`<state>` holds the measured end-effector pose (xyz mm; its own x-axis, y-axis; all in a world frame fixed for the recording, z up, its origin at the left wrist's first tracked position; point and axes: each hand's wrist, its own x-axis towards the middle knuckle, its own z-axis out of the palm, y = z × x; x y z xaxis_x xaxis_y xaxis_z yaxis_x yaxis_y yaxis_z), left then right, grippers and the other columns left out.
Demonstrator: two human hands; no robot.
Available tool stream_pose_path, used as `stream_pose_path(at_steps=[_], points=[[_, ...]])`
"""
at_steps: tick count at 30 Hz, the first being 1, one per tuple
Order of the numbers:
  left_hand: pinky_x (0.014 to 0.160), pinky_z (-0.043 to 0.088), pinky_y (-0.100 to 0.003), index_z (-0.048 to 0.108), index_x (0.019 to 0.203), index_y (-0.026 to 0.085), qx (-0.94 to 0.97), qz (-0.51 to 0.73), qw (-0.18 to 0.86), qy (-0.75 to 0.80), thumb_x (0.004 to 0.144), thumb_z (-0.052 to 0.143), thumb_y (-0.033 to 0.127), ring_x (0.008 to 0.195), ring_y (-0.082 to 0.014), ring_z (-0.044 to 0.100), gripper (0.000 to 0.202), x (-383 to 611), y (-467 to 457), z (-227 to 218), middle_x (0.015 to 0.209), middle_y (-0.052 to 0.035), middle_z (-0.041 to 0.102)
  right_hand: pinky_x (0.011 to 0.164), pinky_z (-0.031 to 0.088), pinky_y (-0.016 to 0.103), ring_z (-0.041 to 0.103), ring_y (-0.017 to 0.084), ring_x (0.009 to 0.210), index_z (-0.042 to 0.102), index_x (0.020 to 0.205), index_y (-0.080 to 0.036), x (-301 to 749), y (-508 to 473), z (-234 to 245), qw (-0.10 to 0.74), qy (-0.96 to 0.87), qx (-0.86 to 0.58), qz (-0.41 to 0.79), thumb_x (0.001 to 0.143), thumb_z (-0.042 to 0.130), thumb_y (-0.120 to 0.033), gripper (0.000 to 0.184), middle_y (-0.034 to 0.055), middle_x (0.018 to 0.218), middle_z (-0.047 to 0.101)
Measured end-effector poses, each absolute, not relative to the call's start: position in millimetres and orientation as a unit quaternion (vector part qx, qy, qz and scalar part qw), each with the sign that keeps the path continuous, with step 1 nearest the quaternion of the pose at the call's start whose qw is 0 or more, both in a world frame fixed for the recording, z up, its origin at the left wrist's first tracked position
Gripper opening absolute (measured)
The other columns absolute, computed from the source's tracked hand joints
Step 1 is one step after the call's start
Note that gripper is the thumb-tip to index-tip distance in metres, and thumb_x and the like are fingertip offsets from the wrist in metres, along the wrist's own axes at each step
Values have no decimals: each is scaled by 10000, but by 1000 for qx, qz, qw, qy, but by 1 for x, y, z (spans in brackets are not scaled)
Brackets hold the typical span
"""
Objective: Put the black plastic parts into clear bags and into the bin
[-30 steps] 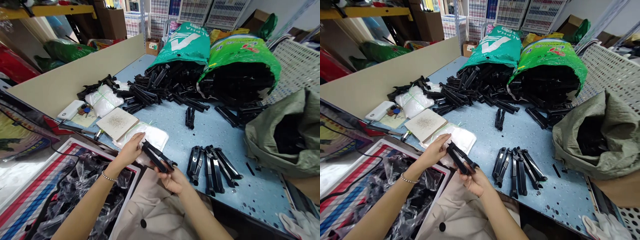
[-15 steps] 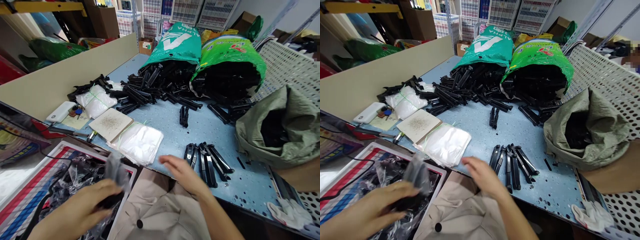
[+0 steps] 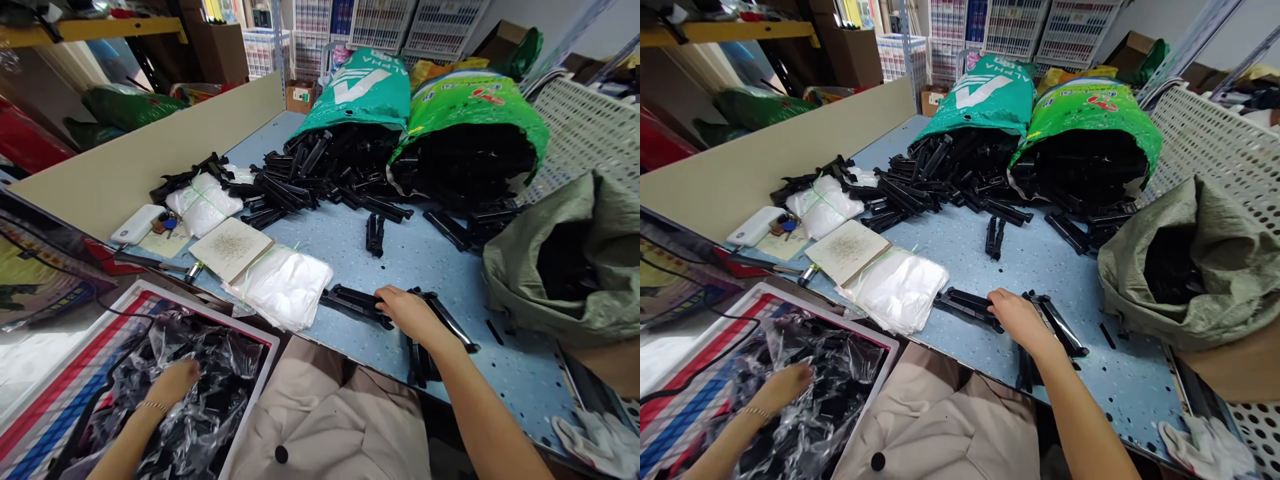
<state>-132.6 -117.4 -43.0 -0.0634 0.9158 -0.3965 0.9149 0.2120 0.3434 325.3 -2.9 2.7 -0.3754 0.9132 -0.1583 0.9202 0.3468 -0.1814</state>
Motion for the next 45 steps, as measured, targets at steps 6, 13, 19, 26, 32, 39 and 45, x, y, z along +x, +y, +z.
stream_pose_path(at_steps=[6, 13, 19, 26, 32, 39, 45], points=[[832, 467, -362, 613, 910, 169, 745, 197, 180, 611, 859, 504, 334, 920, -256, 609, 205, 17, -30, -7, 945, -123, 659, 705, 437, 306, 622, 246, 906, 615, 991, -207, 314, -11, -5, 18, 806, 583, -102, 872, 519, -207, 153, 94, 962, 658], [637, 435, -319, 591, 629, 163, 722, 193, 232, 622, 797, 580, 234, 729, -218, 595, 183, 36, 19, -6, 776, -82, 629, 728, 463, 328, 616, 219, 830, 650, 985, -200, 325, -25, -4, -271, 605, 631, -402, 847, 547, -385, 252, 56, 906, 683], [520, 366, -244, 621, 635, 172, 618, 235, 462, 591, 724, 628, 423, 537, -125, 493, 266, 3, 30, -6, 566, 22, 559, 569, 472, 276, 611, 164, 627, 685, 821, -187, 266, -29, -8, -431, 337, 478, -687, 713, 743, -438, 279, 31, 726, 680], [483, 320, -224, 531, 546, 179, 591, 258, 446, 621, 554, 769, 394, 525, -110, 466, 321, 15, 26, -9, 534, 41, 529, 751, 541, 318, 696, 218, 816, 686, 772, -152, 198, -3, -6, -470, 217, 367, -773, 670, 803, -389, 283, 75, 794, 731], [563, 469, -255, 514, 670, 178, 580, 334, 492, 557, 679, 703, 348, 613, -139, 576, 254, -8, 20, 13, 675, -2, 613, 726, 535, 254, 691, 180, 762, 692, 784, -127, 181, 6, -25, -471, 207, 396, -760, 627, 833, -382, 332, 65, 740, 725], [872, 519, -448, 660, 919, 153, 802, 197, 108, 553, 802, 388, 35, 1022, -273, 612, 318, -26, 10, 19, 1101, -149, 641, 566, 527, 186, 667, 133, 711, 687, 867, -168, 198, -21, -20, -494, 147, 369, -773, 701, 791, -352, 269, 26, 784, 712], [957, 517, -384, 460, 1350, 155, 789, 230, 196, 535, 776, 442, 48, 1161, -240, 570, 584, -26, 13, 0, 1378, -147, 477, 371, 410, 76, 513, 40, 495, 631, 1056, -45, 203, -56, -32, -261, -11, 207, -943, 809, 699, -302, 363, 65, 750, 693]])
